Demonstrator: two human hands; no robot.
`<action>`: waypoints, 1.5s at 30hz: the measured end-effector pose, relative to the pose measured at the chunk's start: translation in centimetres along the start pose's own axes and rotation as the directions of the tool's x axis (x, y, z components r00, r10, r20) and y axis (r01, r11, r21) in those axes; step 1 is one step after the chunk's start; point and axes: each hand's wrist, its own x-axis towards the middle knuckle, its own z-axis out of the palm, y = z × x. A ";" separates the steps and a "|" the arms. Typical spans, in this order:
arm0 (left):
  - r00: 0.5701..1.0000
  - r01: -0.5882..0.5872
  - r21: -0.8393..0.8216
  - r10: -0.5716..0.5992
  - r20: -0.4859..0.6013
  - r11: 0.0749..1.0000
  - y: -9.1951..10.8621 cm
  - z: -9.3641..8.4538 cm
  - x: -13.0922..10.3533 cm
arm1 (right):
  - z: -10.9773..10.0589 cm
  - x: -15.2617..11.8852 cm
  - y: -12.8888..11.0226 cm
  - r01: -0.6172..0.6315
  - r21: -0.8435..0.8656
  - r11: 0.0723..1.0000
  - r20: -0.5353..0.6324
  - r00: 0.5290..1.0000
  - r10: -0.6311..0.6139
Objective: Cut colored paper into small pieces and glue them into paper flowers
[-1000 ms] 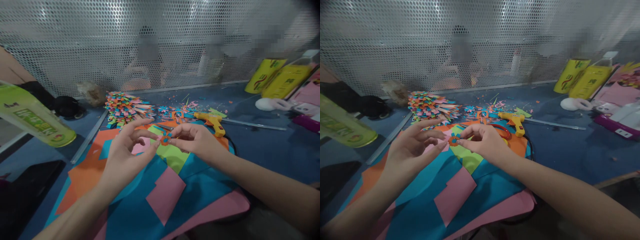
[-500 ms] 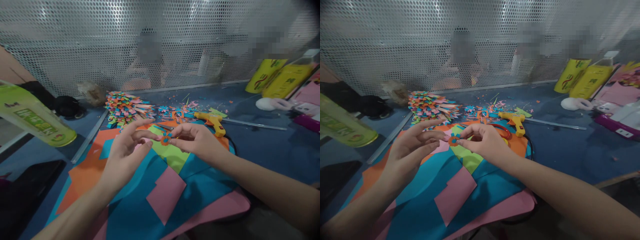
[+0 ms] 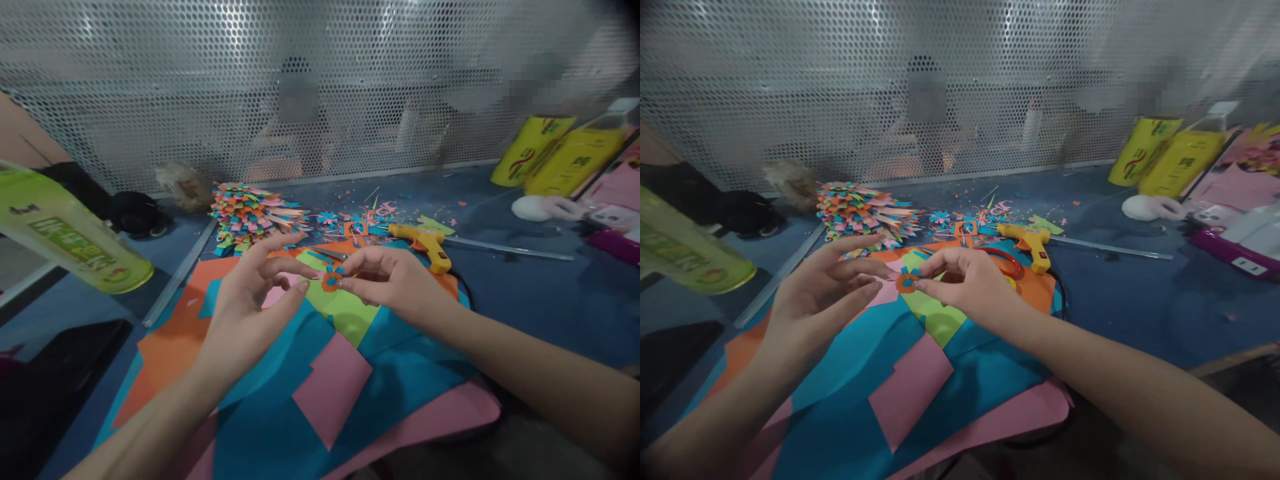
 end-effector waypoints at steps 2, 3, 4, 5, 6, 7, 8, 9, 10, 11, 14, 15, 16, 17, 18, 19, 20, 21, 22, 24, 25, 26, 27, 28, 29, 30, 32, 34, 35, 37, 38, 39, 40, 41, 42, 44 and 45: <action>0.999 0.029 -0.056 -0.030 -0.022 0.998 0.0 0.0 0.1 | 0.0 0.0 0.0 0.001 -0.002 1.000 -0.002 1.000 -0.001; 0.999 0.039 -0.085 -0.042 -0.031 0.996 0.0 0.0 0.2 | 0.0 0.0 0.0 0.004 -0.002 1.000 0.002 1.000 -0.004; 0.998 0.048 -0.112 -0.052 -0.038 0.993 0.0 0.1 0.3 | 0.0 0.0 0.0 0.007 -0.003 1.000 0.005 1.000 -0.007; 0.997 0.055 -0.133 -0.061 -0.043 0.990 0.0 0.1 0.3 | 0.0 0.0 0.0 0.010 -0.006 1.000 0.006 1.000 -0.009; 0.996 0.063 -0.146 -0.070 -0.046 0.987 0.0 0.1 0.4 | 0.0 0.0 0.0 0.011 -0.011 1.000 0.005 1.000 -0.011; 0.995 0.073 -0.150 -0.081 -0.050 0.986 0.1 0.2 0.4 | 0.0 0.0 0.0 0.011 -0.018 1.000 0.002 1.000 -0.011; 0.994 0.084 -0.147 -0.093 -0.055 0.986 0.1 0.2 0.5 | 0.0 0.0 0.0 0.008 -0.024 1.000 -0.002 1.000 -0.008; 0.993 0.093 -0.140 -0.102 -0.061 0.986 0.2 0.3 0.5 | 0.0 0.0 0.0 0.006 -0.030 1.000 -0.005 1.000 -0.006; 0.992 0.098 -0.127 -0.107 -0.066 0.987 0.2 0.4 0.5 | 0.0 0.0 0.0 0.003 -0.034 0.999 -0.008 1.000 -0.003; 0.992 0.099 -0.114 -0.107 -0.067 0.989 0.3 0.4 0.5 | 0.1 0.0 0.0 0.001 -0.036 0.999 -0.008 1.000 -0.001; 0.995 0.077 -0.082 -0.082 -0.060 0.994 0.2 0.4 0.5 | 0.1 0.0 -0.1 0.002 -0.038 0.999 -0.009 1.000 -0.002; 0.996 0.069 -0.078 -0.074 -0.056 0.995 0.1 0.3 0.5 | 0.1 0.0 -0.1 0.004 -0.036 0.999 -0.007 1.000 -0.004; 0.996 0.067 -0.079 -0.071 -0.050 0.995 0.1 0.3 0.6 | 0.0 -0.1 0.0 0.006 -0.034 0.999 -0.003 1.000 -0.006; 0.996 0.069 -0.081 -0.072 -0.046 0.994 0.0 0.2 0.6 | 0.0 -0.1 0.0 0.008 -0.033 0.999 0.000 1.000 -0.008; 0.996 0.074 -0.083 -0.078 -0.043 0.994 0.0 0.2 0.6 | 0.0 -0.1 0.0 0.011 -0.031 0.999 0.002 1.000 -0.011; 0.996 0.081 -0.082 -0.084 -0.042 0.993 -0.1 0.2 0.6 | 0.0 -0.1 0.0 0.011 -0.030 0.999 0.004 1.000 -0.011; 0.995 0.085 -0.080 -0.089 -0.044 0.993 -0.1 0.2 0.6 | -0.1 -0.1 0.0 0.009 -0.032 0.999 0.001 1.000 -0.009; 0.994 0.090 -0.077 -0.094 -0.047 0.993 0.0 0.2 0.6 | -0.1 -0.1 0.0 0.007 -0.034 0.999 -0.004 1.000 -0.007; 0.993 0.099 -0.074 -0.103 -0.050 0.992 0.0 0.2 0.6 | -0.1 -0.1 0.0 0.004 -0.034 0.999 -0.008 1.000 -0.004; 0.991 0.120 -0.071 -0.124 -0.059 0.990 0.1 0.3 0.6 | 0.0 -0.1 -0.1 -0.004 -0.029 1.000 -0.008 1.000 0.004; 0.989 0.127 -0.069 -0.131 -0.064 0.990 0.1 0.4 0.6 | 0.0 -0.1 -0.1 -0.012 -0.023 1.000 -0.005 1.000 0.012; 0.989 0.123 -0.068 -0.128 -0.075 0.990 0.1 0.4 0.6 | 0.0 -0.1 -0.2 -0.022 -0.013 1.000 -0.003 1.000 0.022; 0.990 0.106 -0.067 -0.112 -0.091 0.992 0.0 0.4 0.6 | 0.0 -0.1 -0.2 -0.036 -0.002 0.999 -0.002 0.999 0.036; 0.990 0.081 -0.067 -0.088 -0.108 0.994 -0.1 0.3 0.7 | 0.0 -0.1 -0.2 -0.050 0.009 0.999 -0.003 0.999 0.050; 0.990 0.051 -0.071 -0.060 -0.129 0.996 -0.2 0.2 0.8 | 0.0 0.0 -0.2 -0.060 0.020 0.998 -0.005 0.998 0.060; 0.987 0.025 -0.082 -0.037 -0.154 0.996 -0.3 0.1 0.9 | 0.0 0.0 -0.1 -0.066 0.035 0.997 -0.003 0.998 0.066; 0.976 -0.011 -0.129 -0.018 -0.216 0.992 -0.6 -0.4 1.3 | -0.1 0.1 0.0 -0.065 0.071 0.995 0.009 0.998 0.064; 0.960 -0.028 -0.178 -0.023 -0.280 0.984 -0.6 -1.0 1.7 | -0.2 0.2 0.2 -0.050 0.112 0.992 0.031 0.998 0.046; 0.952 -0.031 -0.189 -0.028 -0.305 0.981 -0.6 -1.4 1.9 | -0.2 0.2 0.3 -0.042 0.133 0.990 0.044 0.998 0.036; 0.944 -0.020 -0.176 -0.039 -0.328 0.984 -0.5 -2.1 2.3 | -0.3 0.2 0.4 -0.034 0.176 0.984 0.061 0.998 0.024; 0.942 -0.011 -0.169 -0.046 -0.333 0.986 -0.4 -2.5 2.5 | -0.4 0.2 0.3 -0.037 0.200 0.979 0.064 0.998 0.024; 0.938 -0.004 -0.175 -0.057 -0.343 0.985 -0.4 -2.9 2.7 | -0.4 0.2 0.3 -0.044 0.227 0.973 0.064 0.998 0.030; 0.934 0.003 -0.198 -0.074 -0.350 0.980 -0.5 -3.2 2.9 | -0.4 0.2 0.2 -0.054 0.256 0.965 0.061 0.997 0.039; 0.931 0.010 -0.232 -0.093 -0.353 0.973 -0.5 -3.4 3.1 | -0.4 0.2 0.2 -0.064 0.283 0.957 0.061 0.997 0.049; 0.928 0.014 -0.267 -0.112 -0.356 0.963 -0.6 -3.5 3.2 | -0.4 0.2 0.1 -0.073 0.306 0.949 0.063 0.996 0.056; 0.927 0.014 -0.313 -0.129 -0.353 0.950 -0.9 -3.4 3.3 | -0.4 0.1 0.1 -0.089 0.343 0.935 0.077 0.995 0.066; 0.930 0.008 -0.315 -0.123 -0.347 0.949 -1.0 -3.1 3.2 | -0.3 0.2 0.1 -0.094 0.354 0.930 0.087 0.994 0.068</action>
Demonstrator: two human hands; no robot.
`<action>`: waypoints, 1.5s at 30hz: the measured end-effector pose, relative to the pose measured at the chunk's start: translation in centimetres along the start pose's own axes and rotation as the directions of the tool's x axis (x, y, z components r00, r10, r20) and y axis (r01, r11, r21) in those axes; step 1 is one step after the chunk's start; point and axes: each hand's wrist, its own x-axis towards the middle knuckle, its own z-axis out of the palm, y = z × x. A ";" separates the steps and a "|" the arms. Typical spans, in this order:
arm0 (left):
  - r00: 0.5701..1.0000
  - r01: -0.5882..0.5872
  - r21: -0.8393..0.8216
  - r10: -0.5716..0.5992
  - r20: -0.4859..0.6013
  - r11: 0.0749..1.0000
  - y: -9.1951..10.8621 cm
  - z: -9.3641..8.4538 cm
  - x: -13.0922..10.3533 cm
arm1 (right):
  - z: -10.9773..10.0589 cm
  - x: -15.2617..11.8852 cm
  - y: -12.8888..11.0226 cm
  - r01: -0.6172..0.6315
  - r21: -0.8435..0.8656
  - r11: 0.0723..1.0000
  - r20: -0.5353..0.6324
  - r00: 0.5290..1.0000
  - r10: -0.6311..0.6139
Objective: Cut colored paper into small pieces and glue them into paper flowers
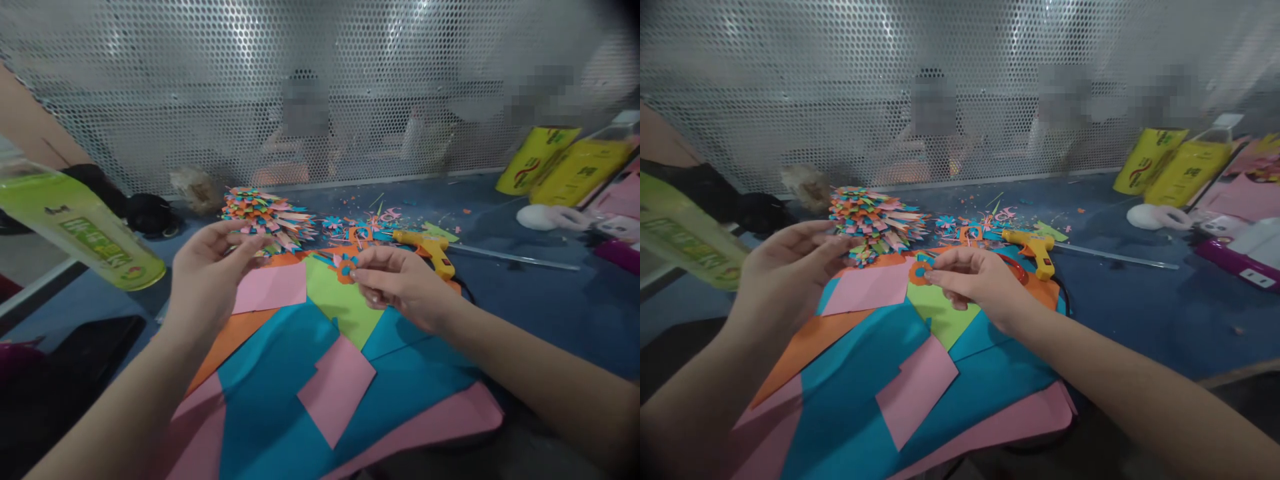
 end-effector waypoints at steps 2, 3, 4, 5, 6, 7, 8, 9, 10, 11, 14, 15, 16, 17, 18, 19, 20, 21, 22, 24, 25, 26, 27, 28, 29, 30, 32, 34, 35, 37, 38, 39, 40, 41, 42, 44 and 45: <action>0.997 -0.021 0.016 0.019 0.074 1.000 -0.1 0.5 -0.6 | 0.1 0.1 0.1 0.000 0.002 1.000 0.022 1.000 0.000; 0.992 -0.031 0.023 0.028 0.127 0.999 -0.1 0.8 -1.1 | 0.1 0.1 0.2 0.012 -0.017 1.000 0.029 1.000 -0.011; 0.983 -0.033 0.034 0.027 0.182 0.999 0.0 1.0 -1.6 | 0.2 0.0 0.2 0.044 -0.059 0.997 0.030 0.999 -0.042; 0.974 -0.040 0.048 0.028 0.223 0.998 0.1 1.3 -2.1 | 0.1 -0.1 0.2 0.109 -0.130 0.985 0.021 0.994 -0.108; 0.963 -0.015 0.066 -0.004 0.270 0.998 0.3 1.4 -2.5 | 0.1 -0.2 0.1 0.209 -0.233 0.950 0.004 0.977 -0.214; 0.948 0.030 0.073 -0.052 0.315 0.997 0.4 1.5 -2.9 | 0.0 -0.5 -0.2 0.335 -0.362 0.870 0.010 0.935 -0.355; 0.925 0.093 0.083 -0.117 0.361 0.992 0.6 1.4 -3.2 | -0.1 -0.8 -0.4 0.473 -0.500 0.725 0.054 0.853 -0.519; 0.894 0.165 0.093 -0.189 0.406 0.982 0.7 1.3 -3.4 | -0.3 -1.2 -0.7 0.590 -0.621 0.516 0.147 0.734 -0.663; 0.857 0.236 0.098 -0.255 0.448 0.967 0.8 1.2 -3.5 | -0.4 -1.5 -1.0 0.687 -0.676 0.267 0.320 0.600 -0.733; 0.812 0.303 0.103 -0.314 0.493 0.947 0.8 1.0 -3.6 | -0.5 -1.9 -1.3 0.750 -0.660 0.027 0.485 0.453 -0.748; 0.648 0.444 0.114 -0.407 0.644 0.889 0.9 0.5 -3.9 | -0.5 -2.7 -1.3 0.681 -0.619 -0.391 0.670 0.199 -0.715; 0.584 0.471 0.121 -0.411 0.700 0.874 0.9 0.3 -4.0 | -0.3 -2.9 -1.1 0.639 -0.624 -0.450 0.663 0.128 -0.738; 0.525 0.489 0.130 -0.410 0.746 0.863 1.0 0.2 -4.2 | -0.1 -3.0 -0.9 0.599 -0.648 -0.470 0.632 0.078 -0.771; 0.475 0.501 0.139 -0.406 0.781 0.854 0.9 0.1 -4.4 | 0.1 -3.2 -0.7 0.560 -0.689 -0.459 0.571 0.031 -0.820; 0.440 0.507 0.149 -0.403 0.802 0.849 0.9 0.0 -4.6 | 0.3 -3.4 -0.6 0.535 -0.718 -0.445 0.519 -0.015 -0.855; 0.417 0.511 0.160 -0.406 0.813 0.844 0.8 -0.1 -4.8 | 0.5 -3.7 -0.6 0.529 -0.723 -0.444 0.538 0.029 -0.842; 0.406 0.518 0.169 -0.415 0.814 0.839 0.7 -0.1 -5.0 | 0.6 -4.0 -0.6 0.531 -0.717 -0.452 0.574 0.081 -0.815; 0.404 0.526 0.176 -0.427 0.809 0.832 0.6 -0.2 -5.1 | 0.7 -4.4 -0.7 0.533 -0.719 -0.447 0.609 0.171 -0.775; 0.406 0.534 0.177 -0.434 0.804 0.827 0.5 -0.3 -5.2 | 0.7 -4.7 -0.9 0.535 -0.717 -0.446 0.635 0.240 -0.734; 0.416 0.555 0.169 -0.447 0.792 0.815 0.4 -0.3 -5.4 | 0.6 -5.3 -1.2 0.544 -0.710 -0.447 0.656 0.280 -0.701; 0.418 0.565 0.168 -0.456 0.786 0.808 0.4 -0.2 -5.4 | 0.6 -5.5 -1.3 0.550 -0.704 -0.449 0.662 0.282 -0.694; 0.418 0.571 0.173 -0.465 0.780 0.802 0.5 -0.1 -5.4 | 0.6 -5.6 -1.4 0.556 -0.699 -0.450 0.668 0.283 -0.688; 0.416 0.579 0.177 -0.475 0.775 0.796 0.6 0.0 -5.4 | 0.5 -5.7 -1.5 0.559 -0.696 -0.450 0.673 0.292 -0.680; 0.410 0.588 0.182 -0.485 0.772 0.788 0.7 0.2 -5.4 | 0.5 -5.7 -1.6 0.561 -0.696 -0.449 0.678 0.307 -0.667; 0.403 0.603 0.183 -0.495 0.770 0.776 0.8 0.3 -5.4 | 0.5 -5.7 -1.7 0.564 -0.691 -0.452 0.688 0.322 -0.650; 0.396 0.619 0.180 -0.501 0.769 0.765 1.0 0.4 -5.4 | 0.4 -5.7 -1.8 0.569 -0.683 -0.458 0.700 0.330 -0.634; 0.387 0.645 0.170 -0.510 0.768 0.745 1.2 0.5 -5.4 | 0.4 -5.6 -2.0 0.580 -0.662 -0.474 0.726 0.338 -0.599; 0.390 0.646 0.168 -0.511 0.766 0.744 1.3 0.5 -5.4 | 0.4 -5.5 -2.0 0.593 -0.643 -0.485 0.746 0.342 -0.571; 0.395 0.636 0.175 -0.512 0.763 0.751 1.3 0.4 -5.4 | 0.4 -5.4 -2.0 0.594 -0.642 -0.484 0.744 0.331 -0.581; 0.404 0.605 0.200 -0.513 0.757 0.771 1.3 0.3 -5.2 | 0.5 -5.2 -1.8 0.592 -0.650 -0.476 0.728 0.306 -0.614; 0.405 0.590 0.217 -0.517 0.754 0.778 1.3 0.2 -5.2 | 0.5 -5.2 -1.8 0.590 -0.657 -0.470 0.716 0.294 -0.633; 0.404 0.579 0.227 -0.518 0.754 0.783 1.3 0.2 -5.1 | 0.5 -5.1 -1.7 0.586 -0.666 -0.462 0.704 0.289 -0.649; 0.406 0.572 0.226 -0.512 0.757 0.788 1.3 0.2 -5.0 | 0.6 -5.1 -1.7 0.586 -0.670 -0.456 0.700 0.292 -0.652; 0.410 0.566 0.218 -0.501 0.762 0.795 1.3 0.2 -5.0 | 0.5 -5.1 -1.7 0.590 -0.666 -0.456 0.705 0.299 -0.643; 0.414 0.558 0.207 -0.486 0.770 0.803 1.3 0.2 -4.9 | 0.5 -5.1 -1.7 0.596 -0.659 -0.458 0.713 0.303 -0.632; 0.420 0.538 0.183 -0.450 0.788 0.823 1.3 0.2 -4.8 | 0.4 -5.2 -1.9 0.607 -0.641 -0.470 0.735 0.307 -0.605; 0.421 0.525 0.175 -0.433 0.797 0.833 1.2 0.2 -4.8 | 0.4 -5.3 -2.0 0.608 -0.634 -0.477 0.744 0.312 -0.591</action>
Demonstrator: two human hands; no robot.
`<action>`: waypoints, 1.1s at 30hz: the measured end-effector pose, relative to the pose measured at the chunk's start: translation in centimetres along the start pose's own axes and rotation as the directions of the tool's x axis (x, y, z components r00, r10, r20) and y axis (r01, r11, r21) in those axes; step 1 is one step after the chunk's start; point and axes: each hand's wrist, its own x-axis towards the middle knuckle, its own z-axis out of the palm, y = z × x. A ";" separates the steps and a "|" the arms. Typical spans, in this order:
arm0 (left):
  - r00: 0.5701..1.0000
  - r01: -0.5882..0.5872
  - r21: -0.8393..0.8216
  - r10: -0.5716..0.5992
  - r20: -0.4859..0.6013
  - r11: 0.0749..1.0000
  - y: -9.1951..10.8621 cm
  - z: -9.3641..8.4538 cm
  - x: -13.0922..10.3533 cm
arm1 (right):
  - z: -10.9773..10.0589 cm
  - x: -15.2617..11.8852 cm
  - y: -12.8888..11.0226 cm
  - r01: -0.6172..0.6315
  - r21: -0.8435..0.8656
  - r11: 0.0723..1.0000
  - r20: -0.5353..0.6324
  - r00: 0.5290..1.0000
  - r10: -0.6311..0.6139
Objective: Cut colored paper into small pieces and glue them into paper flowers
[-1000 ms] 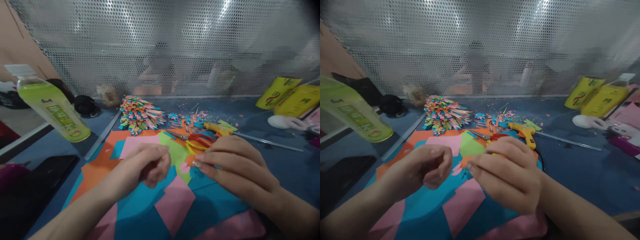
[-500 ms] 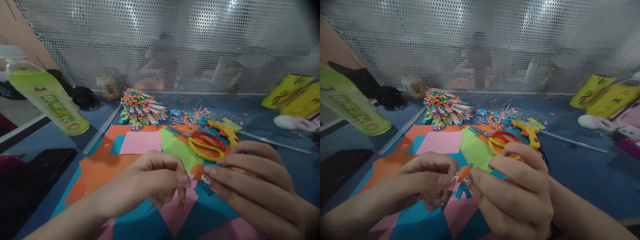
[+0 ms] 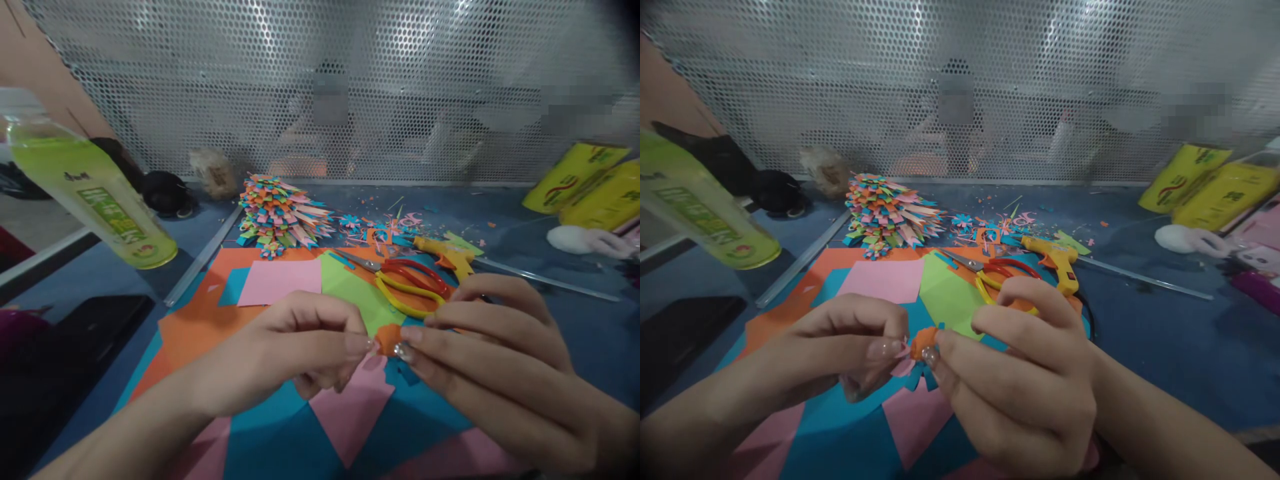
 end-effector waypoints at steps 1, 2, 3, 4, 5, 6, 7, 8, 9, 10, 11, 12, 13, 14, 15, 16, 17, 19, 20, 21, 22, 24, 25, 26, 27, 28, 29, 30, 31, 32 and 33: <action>1.000 -0.009 0.013 0.009 0.008 1.000 0.0 0.0 0.0 | -0.1 0.0 0.0 0.005 -0.005 1.000 0.007 1.000 -0.005; 1.000 -0.017 0.024 0.016 0.016 1.000 0.0 0.0 0.0 | -0.2 0.0 0.1 0.007 -0.009 1.000 0.016 1.000 -0.007; 0.999 -0.023 0.033 0.022 0.023 0.999 0.0 0.0 0.0 | -0.2 0.0 0.1 0.007 -0.011 1.000 0.024 1.000 -0.007; 0.999 -0.027 0.045 0.026 0.029 0.999 0.1 0.0 0.0 | -0.2 0.0 0.1 0.009 -0.011 1.000 0.022 1.000 -0.009; 0.999 -0.031 0.056 0.029 0.034 0.998 0.1 0.0 0.0 | -0.2 0.0 0.2 0.011 -0.010 1.000 0.016 1.000 -0.010; 0.999 -0.036 0.066 0.034 0.036 0.997 0.2 0.0 0.1 | -0.2 0.0 0.2 0.014 -0.009 1.000 0.014 1.000 -0.014; 0.999 -0.034 0.080 0.031 0.034 0.996 0.2 0.1 0.1 | -0.2 0.0 0.2 0.016 -0.009 1.000 0.013 1.000 -0.015; 0.999 -0.029 0.095 0.027 0.029 0.995 0.3 0.1 0.1 | -0.1 0.0 0.2 0.016 -0.011 1.000 0.002 1.000 -0.016; 1.000 -0.023 0.109 0.021 0.023 0.994 0.3 0.2 0.1 | -0.1 0.0 0.2 0.017 -0.012 1.000 -0.010 1.000 -0.018; 1.000 -0.017 0.122 0.015 0.017 0.992 0.4 0.2 0.1 | 0.0 0.0 0.1 0.017 -0.011 1.000 -0.011 1.000 -0.017; 1.000 -0.012 0.131 0.011 0.014 0.991 0.4 0.3 0.1 | 0.1 -0.1 0.1 0.014 -0.009 1.000 -0.008 1.000 -0.014; 1.000 -0.011 0.138 0.010 0.010 0.990 0.4 0.3 0.1 | 0.1 -0.1 0.1 0.007 -0.006 1.000 -0.021 1.000 -0.008; 1.000 -0.013 0.142 0.012 0.006 0.990 0.5 0.4 0.1 | 0.3 -0.1 0.0 0.002 -0.003 1.000 -0.038 0.999 -0.002; 1.000 -0.015 0.146 0.015 0.002 0.989 0.5 0.4 0.1 | 0.4 -0.1 0.0 -0.002 0.000 1.000 -0.052 0.999 0.002; 1.000 -0.012 0.153 0.013 -0.005 0.988 0.5 0.4 0.1 | 0.5 -0.1 0.0 -0.004 0.003 1.000 -0.065 0.998 0.004; 1.000 -0.010 0.160 0.011 -0.009 0.987 0.5 0.4 0.1 | 0.6 -0.1 0.0 -0.003 0.006 1.000 -0.076 0.997 0.004; 1.000 -0.007 0.166 0.010 -0.013 0.986 0.5 0.5 0.1 | 0.7 -0.2 0.0 -0.003 0.008 1.000 -0.077 0.997 0.003; 1.000 -0.006 0.181 0.010 -0.019 0.983 0.5 0.5 0.1 | 0.7 -0.2 0.1 0.007 0.008 1.000 -0.053 0.999 -0.006; 1.000 -0.007 0.185 0.012 -0.024 0.983 0.5 0.6 0.1 | 0.6 -0.2 0.2 0.018 0.007 1.000 -0.046 0.999 -0.017; 1.000 -0.006 0.189 0.012 -0.028 0.982 0.5 0.6 0.1 | 0.6 -0.2 0.3 0.035 0.006 0.999 -0.037 0.999 -0.034; 0.999 -0.006 0.193 0.012 -0.030 0.981 0.5 0.6 0.1 | 0.5 -0.2 0.3 0.049 0.004 0.999 -0.032 0.998 -0.049; 0.999 -0.007 0.201 0.013 -0.030 0.979 0.5 0.6 0.1 | 0.5 -0.2 0.4 0.073 -0.001 0.997 -0.041 0.996 -0.073; 0.999 -0.009 0.206 0.015 -0.030 0.979 0.5 0.6 0.1 | 0.5 -0.2 0.4 0.075 -0.005 0.997 -0.049 0.996 -0.075; 0.999 -0.012 0.212 0.019 -0.031 0.977 0.5 0.6 0.1 | 0.6 -0.2 0.4 0.072 -0.007 0.997 -0.056 0.996 -0.072; 0.999 -0.013 0.217 0.021 -0.035 0.976 0.5 0.6 0.1 | 0.6 -0.2 0.3 0.072 -0.006 0.997 -0.069 0.995 -0.072; 0.999 -0.013 0.223 0.023 -0.041 0.975 0.5 0.6 0.1 | 0.8 -0.2 0.3 0.067 -0.004 0.998 -0.080 0.995 -0.067; 0.999 -0.013 0.224 0.023 -0.045 0.975 0.5 0.6 0.1 | 0.9 -0.2 0.2 0.065 0.001 0.998 -0.087 0.994 -0.065; 0.999 -0.006 0.219 0.018 -0.051 0.976 0.6 0.5 0.1 | 1.0 -0.2 0.2 0.057 0.005 0.998 -0.095 0.994 -0.056; 0.998 0.008 0.211 0.004 -0.059 0.977 0.6 0.5 0.1 | 1.1 -0.2 0.2 0.047 0.008 0.999 -0.107 0.993 -0.046; 0.998 0.029 0.204 -0.016 -0.069 0.978 0.7 0.5 0.1 | 1.1 -0.3 0.2 0.041 0.008 0.999 -0.104 0.994 -0.040; 0.996 0.052 0.201 -0.037 -0.079 0.978 0.8 0.5 0.1 | 1.2 -0.3 0.3 0.042 0.005 0.999 -0.092 0.995 -0.041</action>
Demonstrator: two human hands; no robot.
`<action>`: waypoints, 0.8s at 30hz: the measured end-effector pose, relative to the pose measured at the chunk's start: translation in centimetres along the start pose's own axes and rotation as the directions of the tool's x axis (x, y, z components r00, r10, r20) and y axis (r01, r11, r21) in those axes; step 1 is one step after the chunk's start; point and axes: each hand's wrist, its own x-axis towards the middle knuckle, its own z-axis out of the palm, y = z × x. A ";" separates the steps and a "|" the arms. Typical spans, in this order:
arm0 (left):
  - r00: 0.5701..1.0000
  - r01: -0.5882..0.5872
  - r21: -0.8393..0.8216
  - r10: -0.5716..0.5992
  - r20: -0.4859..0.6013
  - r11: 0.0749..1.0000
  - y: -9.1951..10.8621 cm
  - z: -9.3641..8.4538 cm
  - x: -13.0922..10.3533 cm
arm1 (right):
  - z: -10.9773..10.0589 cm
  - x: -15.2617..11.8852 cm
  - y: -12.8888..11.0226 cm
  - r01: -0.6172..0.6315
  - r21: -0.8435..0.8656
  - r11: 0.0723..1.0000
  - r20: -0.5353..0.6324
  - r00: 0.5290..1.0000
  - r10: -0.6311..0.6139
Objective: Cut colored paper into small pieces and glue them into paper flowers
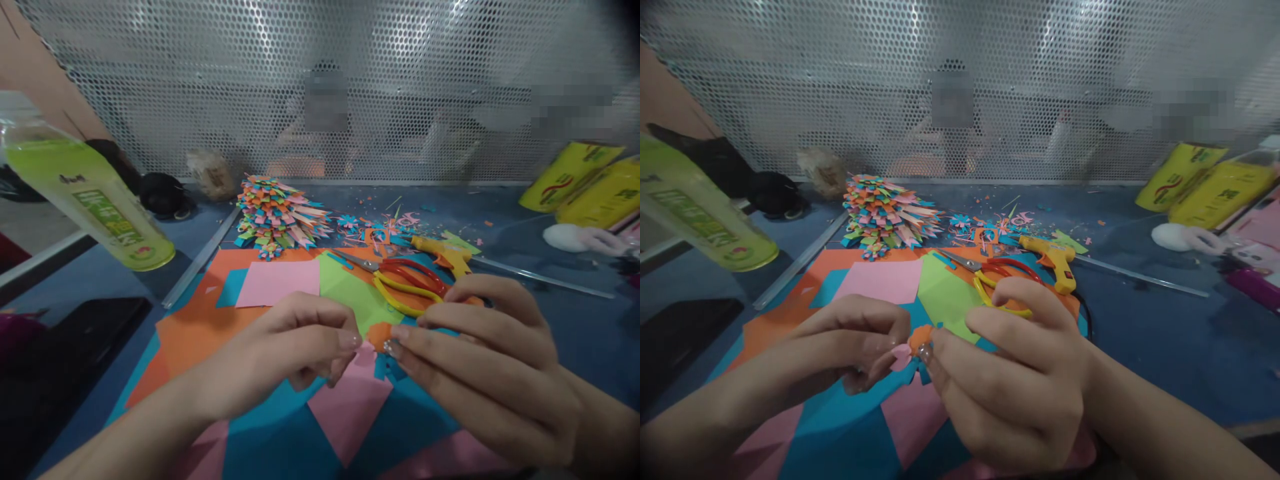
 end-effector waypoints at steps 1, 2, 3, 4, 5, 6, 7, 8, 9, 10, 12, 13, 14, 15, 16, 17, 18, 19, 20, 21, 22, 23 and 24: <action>1.000 0.019 0.003 -0.019 -0.009 1.000 0.1 0.0 0.0 | 0.0 0.0 0.0 0.008 -0.004 1.000 0.018 1.000 -0.008; 0.999 0.032 0.012 -0.031 -0.017 0.999 0.2 0.0 0.0 | -0.1 0.0 0.1 0.020 -0.007 1.000 0.028 0.999 -0.020; 0.999 0.036 0.024 -0.036 -0.022 0.999 0.2 0.0 0.1 | -0.1 0.0 0.2 0.033 -0.007 0.999 0.041 0.999 -0.033; 0.999 0.032 0.029 -0.031 -0.023 0.999 0.3 0.1 0.1 | -0.2 0.0 0.2 0.046 -0.004 0.999 0.050 0.998 -0.046; 0.999 0.026 0.028 -0.025 -0.026 0.999 0.3 0.1 0.1 | -0.3 0.0 0.3 0.051 -0.001 0.999 0.054 0.997 -0.051; 0.999 0.018 0.021 -0.018 -0.029 1.000 0.2 0.1 0.2 | -0.4 0.0 0.3 0.056 0.002 0.998 0.053 0.997 -0.056; 0.999 0.011 0.012 -0.010 -0.033 1.000 0.1 0.1 0.2 | -0.4 0.0 0.3 0.061 0.006 0.998 0.058 0.996 -0.061; 0.999 0.004 0.003 -0.004 -0.038 1.000 0.0 0.1 0.3 | -0.5 0.0 0.3 0.065 0.008 0.998 0.063 0.996 -0.066; 0.999 -0.003 -0.007 0.002 -0.044 1.000 -0.1 0.0 0.3 | -0.5 0.0 0.3 0.065 0.009 0.998 0.070 0.995 -0.066; 0.999 -0.013 -0.017 0.012 -0.048 1.000 -0.3 0.0 0.4 | -0.5 0.0 0.2 0.062 0.008 0.998 0.081 0.995 -0.062; 0.998 -0.038 -0.034 0.036 -0.044 0.999 -0.6 -0.1 0.4 | -0.5 -0.1 0.1 0.053 0.011 0.999 0.099 0.994 -0.054; 0.998 -0.045 -0.039 0.044 -0.040 0.998 -0.7 -0.2 0.4 | -0.5 -0.1 0.1 0.047 0.010 0.999 0.101 0.994 -0.048; 0.998 -0.054 -0.044 0.052 -0.037 0.998 -0.8 -0.2 0.5 | -0.5 -0.1 0.1 0.046 0.012 0.999 0.100 0.994 -0.047; 0.998 -0.063 -0.049 0.062 -0.033 0.997 -0.9 -0.2 0.5 | -0.5 -0.1 0.0 0.046 0.016 0.999 0.092 0.995 -0.047; 0.997 -0.071 -0.052 0.070 -0.030 0.996 -1.0 -0.2 0.5 | -0.5 -0.1 0.0 0.047 0.019 0.999 0.076 0.996 -0.048; 0.997 -0.080 -0.053 0.078 -0.028 0.995 -1.1 -0.2 0.5 | -0.5 -0.1 0.0 0.047 0.024 0.999 0.069 0.996 -0.049; 0.996 -0.091 -0.055 0.090 -0.028 0.994 -1.1 -0.1 0.5 | -0.5 0.0 0.0 0.050 0.027 0.998 0.069 0.996 -0.052; 0.994 -0.104 -0.057 0.102 -0.029 0.993 -1.1 -0.1 0.5 | -0.5 0.0 0.0 0.056 0.028 0.998 0.069 0.996 -0.058; 0.994 -0.110 -0.057 0.108 -0.034 0.992 -1.1 -0.1 0.5 | -0.5 0.0 0.1 0.061 0.028 0.998 0.073 0.995 -0.063; 0.993 -0.111 -0.055 0.109 -0.037 0.992 -1.1 0.0 0.5 | -0.5 -0.1 0.1 0.064 0.027 0.998 0.079 0.995 -0.066; 0.993 -0.111 -0.054 0.109 -0.040 0.992 -1.1 0.0 0.6 | -0.5 -0.1 0.1 0.066 0.024 0.998 0.087 0.994 -0.067; 0.993 -0.110 -0.053 0.108 -0.041 0.992 -1.1 0.0 0.6 | -0.4 -0.1 0.1 0.064 0.019 0.998 0.087 0.994 -0.066; 0.993 -0.109 -0.052 0.107 -0.042 0.993 -1.1 0.0 0.6 | -0.4 -0.2 0.1 0.063 0.012 0.998 0.081 0.995 -0.064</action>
